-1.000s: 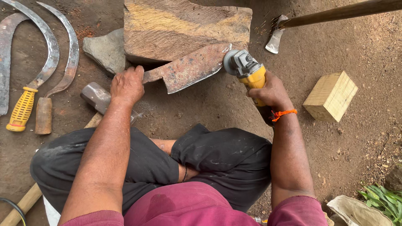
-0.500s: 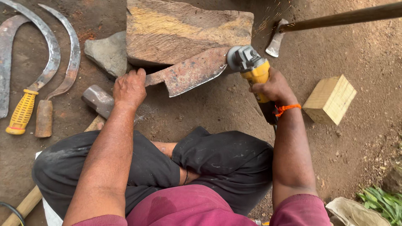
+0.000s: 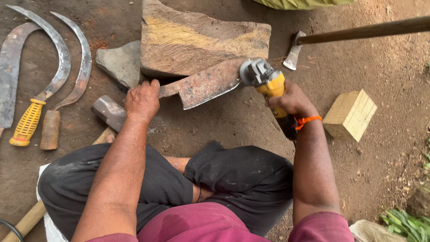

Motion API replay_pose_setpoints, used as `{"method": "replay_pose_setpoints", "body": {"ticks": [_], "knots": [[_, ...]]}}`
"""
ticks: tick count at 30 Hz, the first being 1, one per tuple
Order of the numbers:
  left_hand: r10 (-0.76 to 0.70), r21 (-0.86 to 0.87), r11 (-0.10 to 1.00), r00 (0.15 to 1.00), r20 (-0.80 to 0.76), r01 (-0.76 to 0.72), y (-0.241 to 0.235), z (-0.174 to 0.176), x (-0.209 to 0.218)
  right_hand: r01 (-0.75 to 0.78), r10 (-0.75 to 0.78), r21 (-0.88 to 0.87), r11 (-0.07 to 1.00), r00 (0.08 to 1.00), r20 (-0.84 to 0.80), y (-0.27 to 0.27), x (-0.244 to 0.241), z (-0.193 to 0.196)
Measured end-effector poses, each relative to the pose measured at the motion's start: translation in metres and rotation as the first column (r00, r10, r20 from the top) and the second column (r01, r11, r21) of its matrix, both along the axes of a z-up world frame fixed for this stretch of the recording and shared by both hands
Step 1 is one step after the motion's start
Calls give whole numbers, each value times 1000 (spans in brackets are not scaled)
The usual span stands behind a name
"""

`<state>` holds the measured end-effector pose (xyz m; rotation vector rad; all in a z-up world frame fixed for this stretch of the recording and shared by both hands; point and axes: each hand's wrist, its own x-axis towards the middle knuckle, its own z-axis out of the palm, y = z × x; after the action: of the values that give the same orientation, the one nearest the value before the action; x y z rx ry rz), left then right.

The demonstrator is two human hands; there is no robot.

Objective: The person uses an angle grinder to sharpen the blade of a hoe-like tool. They hold the tool steady with their left hand while operating the grinder with their right hand, moving the grinder along the blade's edge to remove rust and sharpen it.

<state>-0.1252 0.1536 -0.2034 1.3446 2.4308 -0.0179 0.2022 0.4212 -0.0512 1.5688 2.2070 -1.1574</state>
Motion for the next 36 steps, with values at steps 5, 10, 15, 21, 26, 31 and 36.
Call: {"method": "replay_pose_setpoints", "body": {"ticks": [5, 10, 15, 21, 26, 31, 36], "knots": [[-5, 75, 997, 999, -37, 8, -11, -8, 0, -26, 26, 24, 999, 999, 19, 1, -1, -9], [19, 114, 993, 1000, -9, -18, -3, -8, 1, 26, -28, -66, 997, 999, -23, 11, 12, -15], [18, 75, 997, 1000, -6, -18, -9, -8, -2, -42, 36, -33, 999, 985, -166, 4, -1, -22], [8, -22, 1000, 996, 88, -7, 2, 17, -3, 69, -59, 79, 995, 991, -120, 9, 9, -16], [80, -33, 997, 988, 132, -77, -9, 33, -1, 127, -109, 227, 966, 990, -88, 8, 7, -19], [78, 7, 997, 996, 49, -79, -1, 35, -3, 67, -56, 224, 972, 997, -58, 15, 8, -24], [68, 0, 998, 995, 69, -68, -3, 28, -6, 49, -57, 173, 984, 998, 38, 14, -9, -25]]}}
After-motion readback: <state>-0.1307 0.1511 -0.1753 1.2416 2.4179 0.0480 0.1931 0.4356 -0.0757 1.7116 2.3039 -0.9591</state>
